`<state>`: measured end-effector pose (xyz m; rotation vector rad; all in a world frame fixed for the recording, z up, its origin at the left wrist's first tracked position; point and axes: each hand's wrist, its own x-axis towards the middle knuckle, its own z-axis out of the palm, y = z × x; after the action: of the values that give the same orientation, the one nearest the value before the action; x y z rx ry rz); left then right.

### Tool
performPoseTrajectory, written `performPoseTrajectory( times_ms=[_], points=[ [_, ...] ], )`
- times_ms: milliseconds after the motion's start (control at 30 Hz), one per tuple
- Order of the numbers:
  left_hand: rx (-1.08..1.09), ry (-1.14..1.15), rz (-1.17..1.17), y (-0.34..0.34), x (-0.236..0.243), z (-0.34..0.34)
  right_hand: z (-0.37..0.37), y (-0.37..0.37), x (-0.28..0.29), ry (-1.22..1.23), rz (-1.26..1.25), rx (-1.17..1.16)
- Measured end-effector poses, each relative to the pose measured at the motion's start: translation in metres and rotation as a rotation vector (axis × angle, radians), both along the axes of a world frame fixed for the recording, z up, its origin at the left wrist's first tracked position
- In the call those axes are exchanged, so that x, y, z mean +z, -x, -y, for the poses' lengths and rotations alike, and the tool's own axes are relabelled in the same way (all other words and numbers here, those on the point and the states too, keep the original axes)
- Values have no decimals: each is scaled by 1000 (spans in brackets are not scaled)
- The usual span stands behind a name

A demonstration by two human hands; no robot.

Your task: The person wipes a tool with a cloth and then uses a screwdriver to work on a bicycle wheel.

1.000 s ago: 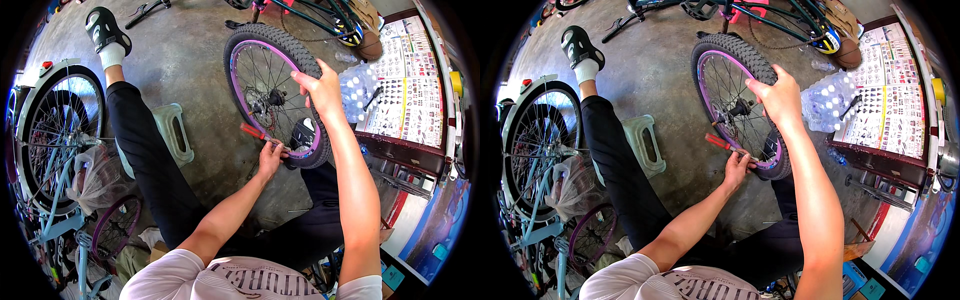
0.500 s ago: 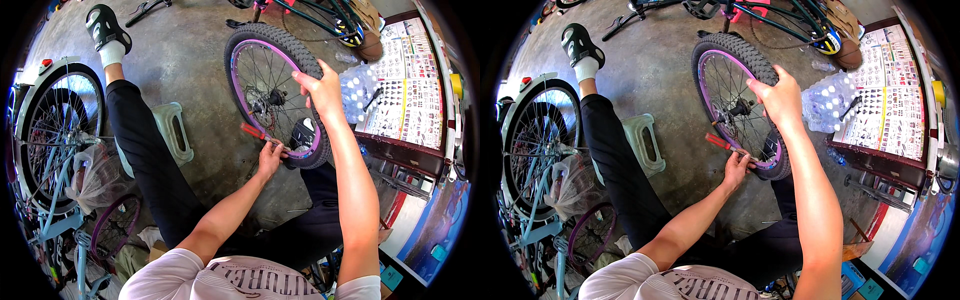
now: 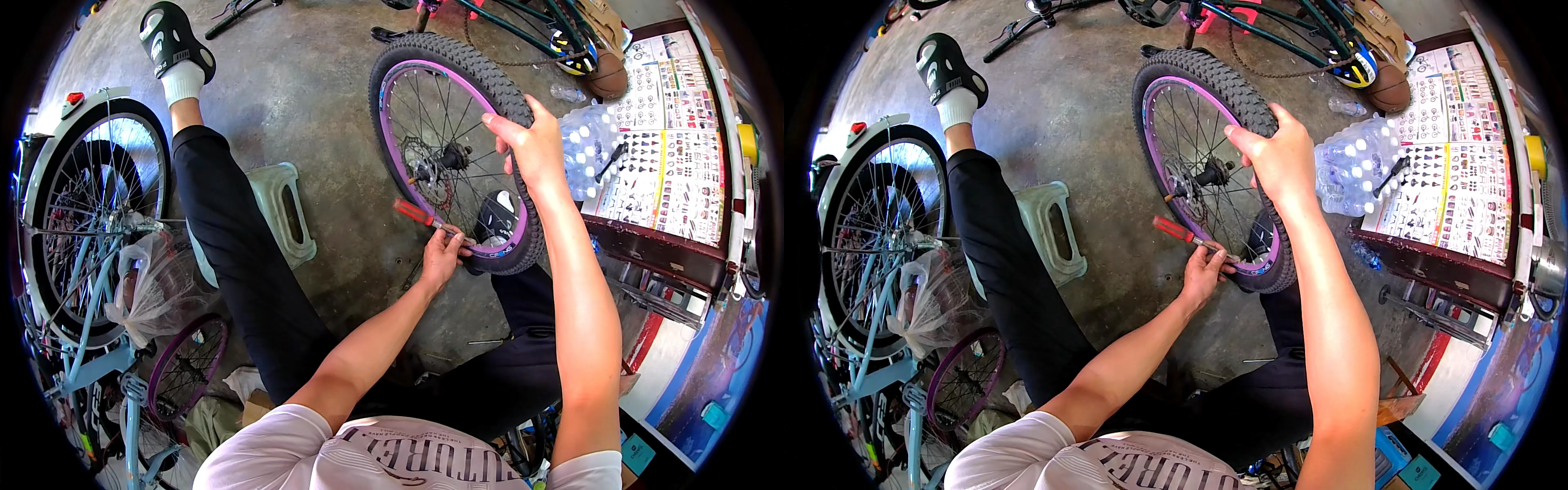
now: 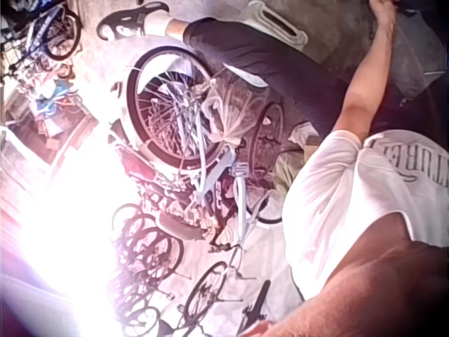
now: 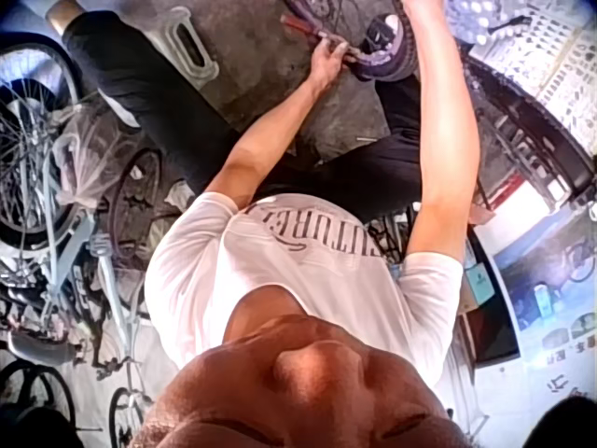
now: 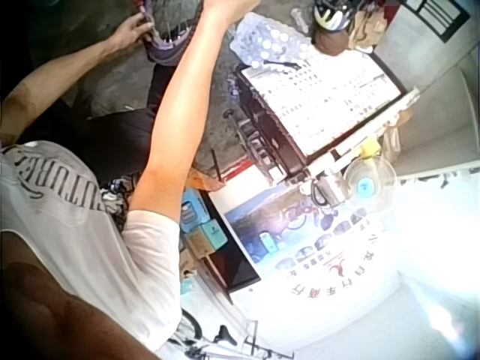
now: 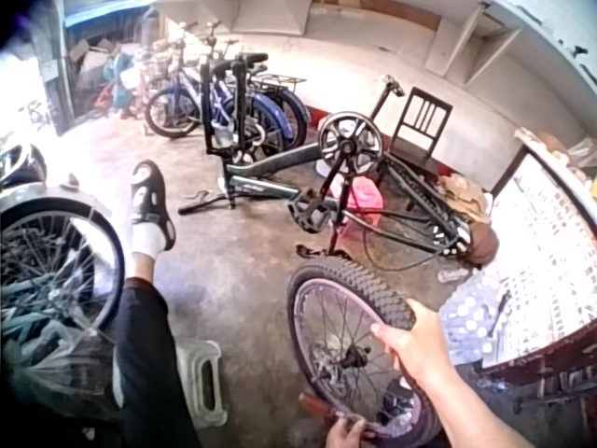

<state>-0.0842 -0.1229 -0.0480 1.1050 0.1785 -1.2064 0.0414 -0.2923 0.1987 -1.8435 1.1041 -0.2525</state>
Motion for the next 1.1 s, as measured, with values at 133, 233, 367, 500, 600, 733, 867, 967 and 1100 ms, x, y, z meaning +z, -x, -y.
performPoseTrajectory(
  times_ms=[133,233,367,500,600,733,867,967,1100],
  points=[
    [0,13,-58,0,0,0,4,3,-3,-8,-8,4],
    [27,10,-118,1,0,-1,1,4,-5,-7,24,9],
    [60,13,-160,1,3,-3,0,3,-2,21,12,14],
    [62,17,-174,0,4,-2,-1,3,0,2,16,11],
    [61,18,-182,-1,5,-2,0,2,-2,16,0,-1],
    [51,10,-163,-2,4,-2,-2,1,1,4,-5,7],
    [38,22,-158,-3,3,-2,-3,2,2,7,-9,8],
    [32,39,-140,-2,1,-2,-3,1,1,12,-7,1],
    [29,61,-111,-2,-1,-4,-3,0,3,-13,9,27]
  ],
)
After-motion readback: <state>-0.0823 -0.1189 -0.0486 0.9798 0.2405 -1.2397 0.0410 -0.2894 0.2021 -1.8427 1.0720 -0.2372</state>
